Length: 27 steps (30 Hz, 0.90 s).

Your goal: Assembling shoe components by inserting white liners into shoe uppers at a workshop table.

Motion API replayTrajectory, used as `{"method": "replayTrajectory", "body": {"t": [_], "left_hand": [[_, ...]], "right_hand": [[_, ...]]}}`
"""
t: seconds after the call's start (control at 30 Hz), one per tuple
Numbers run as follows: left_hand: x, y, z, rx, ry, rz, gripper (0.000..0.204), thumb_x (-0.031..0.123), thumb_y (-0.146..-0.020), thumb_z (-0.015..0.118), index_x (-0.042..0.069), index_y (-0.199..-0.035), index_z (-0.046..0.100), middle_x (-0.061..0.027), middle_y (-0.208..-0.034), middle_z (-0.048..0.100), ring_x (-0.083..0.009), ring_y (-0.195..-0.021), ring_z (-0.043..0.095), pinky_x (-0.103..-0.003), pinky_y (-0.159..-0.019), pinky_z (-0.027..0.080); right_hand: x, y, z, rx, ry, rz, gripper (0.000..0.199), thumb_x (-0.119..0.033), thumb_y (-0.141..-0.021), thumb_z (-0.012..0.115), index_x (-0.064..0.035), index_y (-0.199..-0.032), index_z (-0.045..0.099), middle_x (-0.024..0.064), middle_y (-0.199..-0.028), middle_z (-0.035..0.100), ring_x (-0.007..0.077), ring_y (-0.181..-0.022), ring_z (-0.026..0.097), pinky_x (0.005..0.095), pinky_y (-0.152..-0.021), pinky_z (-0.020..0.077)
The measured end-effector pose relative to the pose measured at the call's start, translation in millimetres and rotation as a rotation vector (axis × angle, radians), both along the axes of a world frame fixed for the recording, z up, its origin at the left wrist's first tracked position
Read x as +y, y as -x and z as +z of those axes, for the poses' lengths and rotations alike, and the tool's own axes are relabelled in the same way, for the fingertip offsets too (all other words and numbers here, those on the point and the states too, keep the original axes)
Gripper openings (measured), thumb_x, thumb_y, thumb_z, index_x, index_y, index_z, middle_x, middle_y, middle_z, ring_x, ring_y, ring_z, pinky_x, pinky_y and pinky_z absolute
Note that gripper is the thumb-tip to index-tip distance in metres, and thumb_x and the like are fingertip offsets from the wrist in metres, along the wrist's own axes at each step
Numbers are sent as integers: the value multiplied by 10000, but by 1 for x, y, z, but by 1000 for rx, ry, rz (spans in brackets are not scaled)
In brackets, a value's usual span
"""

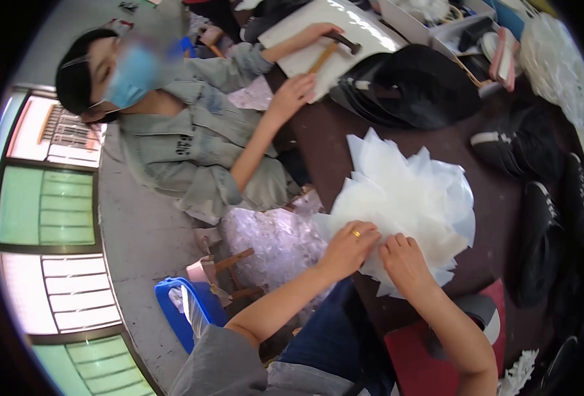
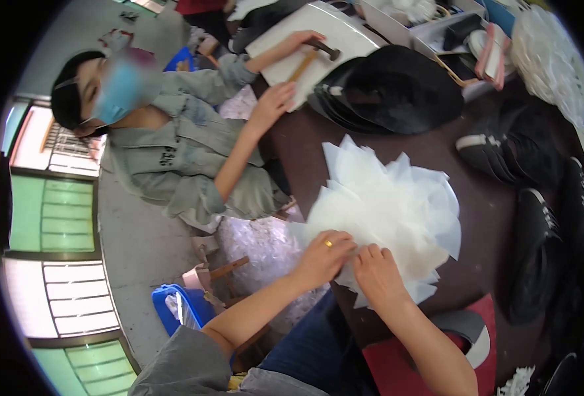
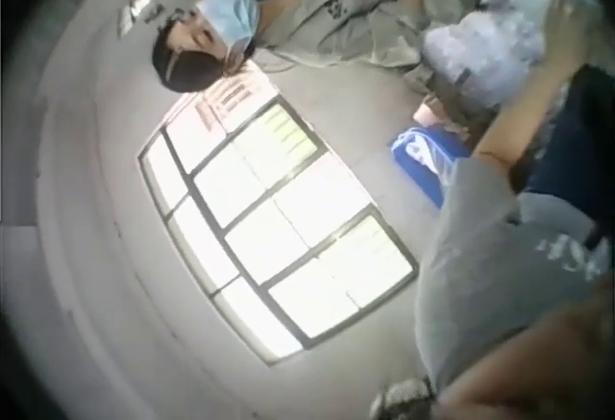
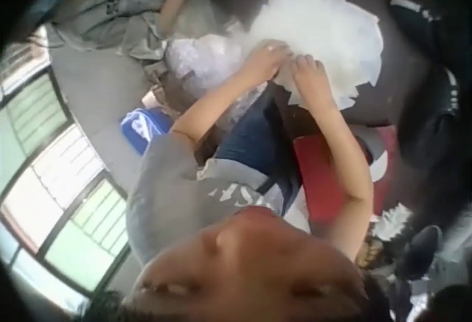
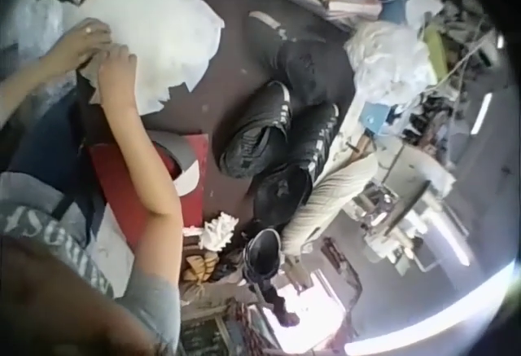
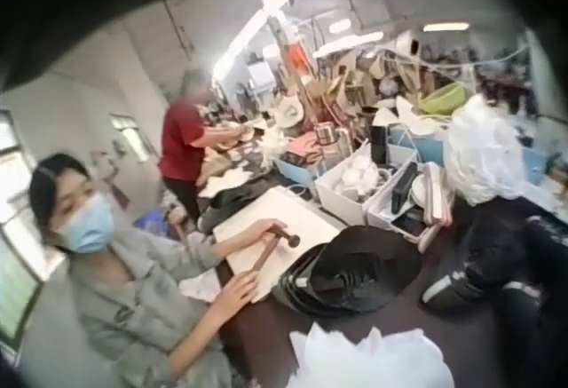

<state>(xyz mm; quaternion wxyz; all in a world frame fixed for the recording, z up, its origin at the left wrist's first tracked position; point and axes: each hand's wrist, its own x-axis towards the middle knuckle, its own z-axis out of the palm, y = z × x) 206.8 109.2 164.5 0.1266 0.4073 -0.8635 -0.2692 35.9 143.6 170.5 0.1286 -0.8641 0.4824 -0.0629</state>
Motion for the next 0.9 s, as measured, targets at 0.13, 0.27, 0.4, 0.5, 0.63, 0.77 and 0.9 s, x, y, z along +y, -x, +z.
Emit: {"method": "replayTrajectory", "body": {"t": [0.13, 0.27, 0.4, 0.5, 0.63, 0.77, 0.9], "left_hand": [[4, -8, -2, 13, 15, 44, 320, 47, -727, 569, 88, -1040, 520, -62, -1111, 492, -246, -1008, 470, -318, -901, 375], [10, -9, -6, 26, 50, 85, 319, 60, -739, 570, 82, -1055, 531, -65, -1137, 490, -253, -1024, 471, -330, -906, 373], [13, -9, -14, 48, 81, 112, 329, 64, -745, 570, 71, -1073, 539, -73, -1158, 488, -261, -1037, 473, -341, -915, 371], [16, -11, -19, 41, 119, 115, 334, 66, -751, 567, 61, -1083, 532, -81, -1164, 486, -266, -1056, 468, -340, -927, 367], [16, -8, -17, 45, 145, 124, 335, 65, -755, 562, 56, -1088, 530, -85, -1168, 485, -267, -1066, 465, -342, -935, 366], [16, -8, -20, 46, 156, 121, 336, 66, -759, 559, 54, -1093, 529, -88, -1173, 483, -268, -1071, 464, -343, -938, 367], [16, -9, -21, 43, 163, 114, 346, 67, -757, 556, 57, -1102, 530, -91, -1175, 481, -268, -1073, 463, -343, -939, 370]], "right_hand": [[-3, 6, -4, -8, -19, 149, 125, -117, -728, 542, -50, -831, 561, 104, -848, 497, 223, -803, 453, 303, -727, 370], [1, 2, -2, -71, 45, 150, 138, -104, -724, 549, -48, -849, 556, 110, -852, 503, 225, -800, 457, 294, -719, 376], [-4, -2, -2, -67, 71, 131, 147, -94, -723, 552, -43, -861, 550, 113, -857, 506, 225, -799, 459, 289, -714, 384], [-13, -6, -4, 9, 5, 168, 153, -88, -727, 553, -37, -871, 544, 113, -862, 507, 224, -804, 462, 289, -712, 393], [-24, 0, -16, -91, -53, 165, 144, -92, -730, 550, -22, -855, 539, 105, -844, 495, 233, -809, 464, 307, -733, 408], [-25, 0, -15, -76, -61, 166, 137, -93, -732, 548, -27, -853, 543, 95, -843, 497, 234, -809, 471, 316, -750, 413], [-25, 13, 7, -88, -32, 173, 120, -96, -738, 545, -45, -846, 552, 83, -849, 511, 226, -805, 479, 314, -762, 410]]}}
